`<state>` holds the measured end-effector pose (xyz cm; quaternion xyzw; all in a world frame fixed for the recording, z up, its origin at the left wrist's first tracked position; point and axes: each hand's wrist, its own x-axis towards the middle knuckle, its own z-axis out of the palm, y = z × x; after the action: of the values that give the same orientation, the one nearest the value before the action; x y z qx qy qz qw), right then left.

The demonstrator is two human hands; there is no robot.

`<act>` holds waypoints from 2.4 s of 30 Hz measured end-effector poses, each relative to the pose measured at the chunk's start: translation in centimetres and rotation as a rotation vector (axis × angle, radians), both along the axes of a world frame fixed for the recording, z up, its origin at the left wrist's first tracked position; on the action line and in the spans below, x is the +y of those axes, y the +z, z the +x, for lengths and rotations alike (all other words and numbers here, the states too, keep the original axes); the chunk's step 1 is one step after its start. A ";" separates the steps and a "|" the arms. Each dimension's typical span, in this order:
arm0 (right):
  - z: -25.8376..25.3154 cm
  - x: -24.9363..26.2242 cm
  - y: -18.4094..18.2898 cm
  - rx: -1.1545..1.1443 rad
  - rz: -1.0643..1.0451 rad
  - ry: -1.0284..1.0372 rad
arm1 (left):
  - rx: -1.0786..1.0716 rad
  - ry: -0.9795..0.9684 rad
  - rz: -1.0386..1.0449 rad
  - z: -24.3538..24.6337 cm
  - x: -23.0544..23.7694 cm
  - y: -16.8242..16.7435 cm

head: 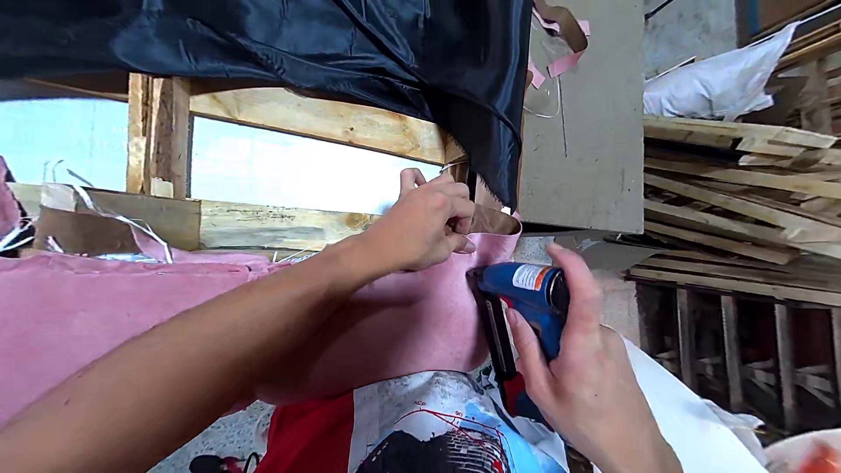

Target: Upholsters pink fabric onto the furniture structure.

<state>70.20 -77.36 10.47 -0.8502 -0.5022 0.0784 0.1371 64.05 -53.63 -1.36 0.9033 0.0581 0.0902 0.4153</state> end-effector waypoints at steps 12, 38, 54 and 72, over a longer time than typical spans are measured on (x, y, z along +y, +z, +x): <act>-2.7 3.6 0.9 -0.019 -0.056 0.030 | 0.142 -0.099 -0.120 1.2 2.1 -0.3; 2.0 -3.6 -3.3 -0.064 0.220 0.074 | 0.515 0.381 0.328 -16.2 -1.6 6.2; 4.4 -4.6 -5.0 0.070 0.321 0.070 | 0.339 0.302 -0.014 -17.5 0.7 4.7; 4.2 -2.8 -3.6 0.123 0.247 0.205 | 0.119 0.554 0.631 -12.2 -2.4 1.3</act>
<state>74.37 -80.19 6.83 -0.7647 -0.5829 0.0816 0.2623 51.82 -55.98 -0.07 0.9400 0.2923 0.1593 0.0744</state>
